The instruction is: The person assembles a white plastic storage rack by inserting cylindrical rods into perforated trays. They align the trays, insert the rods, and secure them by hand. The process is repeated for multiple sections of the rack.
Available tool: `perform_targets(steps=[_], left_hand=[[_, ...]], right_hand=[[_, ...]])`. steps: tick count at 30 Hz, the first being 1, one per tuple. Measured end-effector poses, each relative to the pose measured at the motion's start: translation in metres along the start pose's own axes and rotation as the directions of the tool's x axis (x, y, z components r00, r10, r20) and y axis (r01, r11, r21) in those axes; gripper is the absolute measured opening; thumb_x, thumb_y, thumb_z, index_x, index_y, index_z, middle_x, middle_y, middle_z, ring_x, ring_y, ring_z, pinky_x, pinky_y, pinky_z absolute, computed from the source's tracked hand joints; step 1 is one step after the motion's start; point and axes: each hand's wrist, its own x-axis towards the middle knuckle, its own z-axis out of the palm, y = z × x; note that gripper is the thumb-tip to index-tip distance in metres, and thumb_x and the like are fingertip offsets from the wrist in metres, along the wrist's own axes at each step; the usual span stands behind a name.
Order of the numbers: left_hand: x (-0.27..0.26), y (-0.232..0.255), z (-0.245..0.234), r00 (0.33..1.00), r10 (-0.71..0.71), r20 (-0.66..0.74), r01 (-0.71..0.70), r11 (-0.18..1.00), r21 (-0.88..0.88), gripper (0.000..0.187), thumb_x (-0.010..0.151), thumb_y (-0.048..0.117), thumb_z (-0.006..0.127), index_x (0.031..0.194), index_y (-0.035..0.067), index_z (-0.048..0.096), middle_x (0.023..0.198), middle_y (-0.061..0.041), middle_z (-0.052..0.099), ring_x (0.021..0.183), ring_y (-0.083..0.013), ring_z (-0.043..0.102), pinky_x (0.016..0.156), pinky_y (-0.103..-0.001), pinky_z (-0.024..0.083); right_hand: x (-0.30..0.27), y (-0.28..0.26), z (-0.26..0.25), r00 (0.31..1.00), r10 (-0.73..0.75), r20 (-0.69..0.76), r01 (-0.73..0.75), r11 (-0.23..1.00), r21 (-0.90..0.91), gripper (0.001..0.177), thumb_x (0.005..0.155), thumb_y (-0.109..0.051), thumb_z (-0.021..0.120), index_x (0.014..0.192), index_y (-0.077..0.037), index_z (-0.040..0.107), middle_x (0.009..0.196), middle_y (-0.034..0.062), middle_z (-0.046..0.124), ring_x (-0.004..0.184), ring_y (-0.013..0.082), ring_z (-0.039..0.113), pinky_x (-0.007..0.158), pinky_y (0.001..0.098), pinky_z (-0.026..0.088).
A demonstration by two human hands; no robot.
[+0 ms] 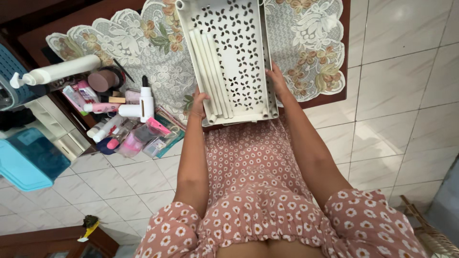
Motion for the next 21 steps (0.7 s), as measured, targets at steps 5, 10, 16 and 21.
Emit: perform_targets(steps=[5, 10, 16, 21], left_hand=[[-0.001, -0.008, 0.026, 0.997, 0.056, 0.058, -0.062, 0.993, 0.105, 0.084, 0.071, 0.007, 0.056, 0.155, 0.005, 0.044, 0.137, -0.018, 0.061, 0.120, -0.0331, 0.062, 0.099, -0.042, 0.057], [0.005, -0.019, 0.092, 0.999, -0.037, 0.019, 0.031, 0.964, 0.263, 0.097, 0.061, 0.007, 0.053, 0.156, 0.013, 0.034, 0.137, -0.013, 0.057, 0.119, -0.0296, 0.060, 0.096, -0.040, 0.060], [0.043, -0.062, 0.152, 0.983, 0.051, 0.177, -0.066, 0.995, 0.077, 0.090, 0.073, 0.006, 0.054, 0.160, 0.009, 0.030, 0.146, -0.011, 0.051, 0.128, -0.0258, 0.052, 0.105, -0.035, 0.046], [0.069, -0.088, 0.181, 0.983, 0.054, 0.176, -0.070, 0.994, 0.086, 0.088, 0.073, 0.004, 0.054, 0.159, 0.007, 0.034, 0.145, -0.014, 0.053, 0.127, -0.0266, 0.053, 0.105, -0.035, 0.046]], right_hand=[[-0.015, 0.001, -0.029, 0.996, -0.021, -0.091, 0.029, 0.997, 0.078, 0.072, 0.094, -0.027, 0.062, 0.157, -0.006, 0.036, 0.145, 0.0104, 0.054, 0.131, 0.0236, 0.053, 0.112, 0.0375, 0.042], [-0.019, -0.011, -0.110, 0.995, -0.026, -0.097, 0.034, 0.996, 0.081, 0.067, 0.095, -0.040, 0.060, 0.151, -0.004, 0.050, 0.136, 0.0126, 0.064, 0.120, 0.0228, 0.063, 0.105, 0.0379, 0.050], [-0.018, -0.058, -0.170, 0.991, -0.087, -0.104, 0.093, 0.994, 0.049, 0.065, 0.103, -0.042, 0.056, 0.158, -0.010, 0.043, 0.152, 0.0091, 0.055, 0.133, 0.0206, 0.056, 0.112, 0.0346, 0.046], [-0.007, -0.077, -0.197, 0.991, 0.007, -0.133, -0.007, 1.000, -0.001, 0.063, 0.101, -0.039, 0.056, 0.156, -0.013, 0.043, 0.145, 0.0085, 0.058, 0.128, 0.0203, 0.058, 0.107, 0.0344, 0.048]])
